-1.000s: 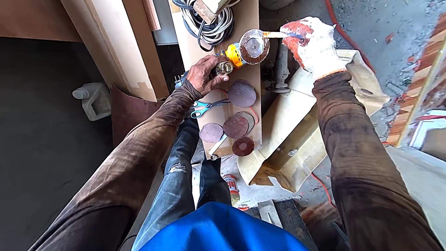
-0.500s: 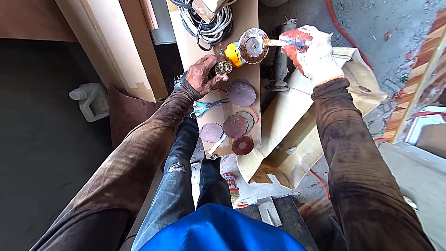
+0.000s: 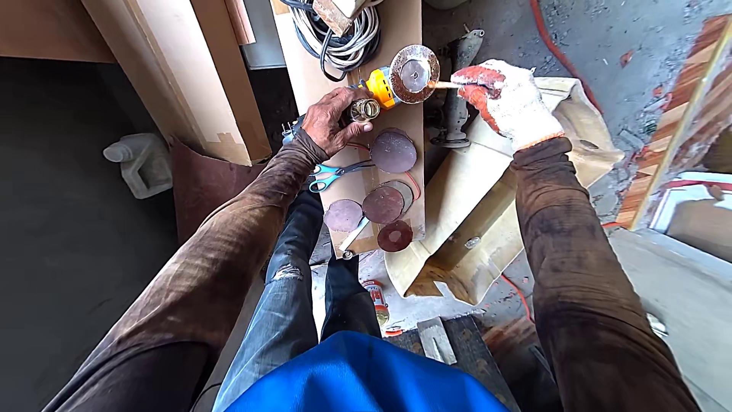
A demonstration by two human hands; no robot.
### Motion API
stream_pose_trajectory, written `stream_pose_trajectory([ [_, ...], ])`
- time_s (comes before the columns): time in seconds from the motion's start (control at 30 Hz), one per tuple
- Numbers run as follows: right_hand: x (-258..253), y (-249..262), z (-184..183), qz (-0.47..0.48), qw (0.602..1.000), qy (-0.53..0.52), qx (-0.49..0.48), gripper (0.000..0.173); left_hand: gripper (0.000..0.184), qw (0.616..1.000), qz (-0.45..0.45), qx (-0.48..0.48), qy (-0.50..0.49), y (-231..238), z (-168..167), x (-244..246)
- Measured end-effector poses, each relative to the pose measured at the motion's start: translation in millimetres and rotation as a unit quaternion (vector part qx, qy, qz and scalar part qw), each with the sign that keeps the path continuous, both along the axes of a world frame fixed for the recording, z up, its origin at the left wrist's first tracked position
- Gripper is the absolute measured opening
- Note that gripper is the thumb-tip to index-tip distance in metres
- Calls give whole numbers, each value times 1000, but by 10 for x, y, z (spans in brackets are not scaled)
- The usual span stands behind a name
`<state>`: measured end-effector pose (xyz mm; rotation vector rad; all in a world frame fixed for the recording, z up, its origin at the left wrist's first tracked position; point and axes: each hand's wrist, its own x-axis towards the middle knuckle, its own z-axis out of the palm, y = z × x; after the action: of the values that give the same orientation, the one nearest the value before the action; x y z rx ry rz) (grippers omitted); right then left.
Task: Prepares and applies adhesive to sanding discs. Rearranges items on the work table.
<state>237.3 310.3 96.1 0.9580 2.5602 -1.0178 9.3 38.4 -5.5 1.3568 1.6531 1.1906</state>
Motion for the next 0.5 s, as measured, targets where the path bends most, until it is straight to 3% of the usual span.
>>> stream_pose_trajectory([
  [0.1, -150, 35, -67, -57, 998, 30, -4, 26, 54, 1000, 1, 2, -6, 2, -7, 1],
  [0.33, -157, 140, 14, 20, 1000, -11, -14, 24, 53, 1000, 0, 4, -11, -3, -11, -21],
  [0.5, -253, 145, 32, -22, 1000, -2, 9, 26, 54, 1000, -2, 1, -16, 2, -11, -20],
])
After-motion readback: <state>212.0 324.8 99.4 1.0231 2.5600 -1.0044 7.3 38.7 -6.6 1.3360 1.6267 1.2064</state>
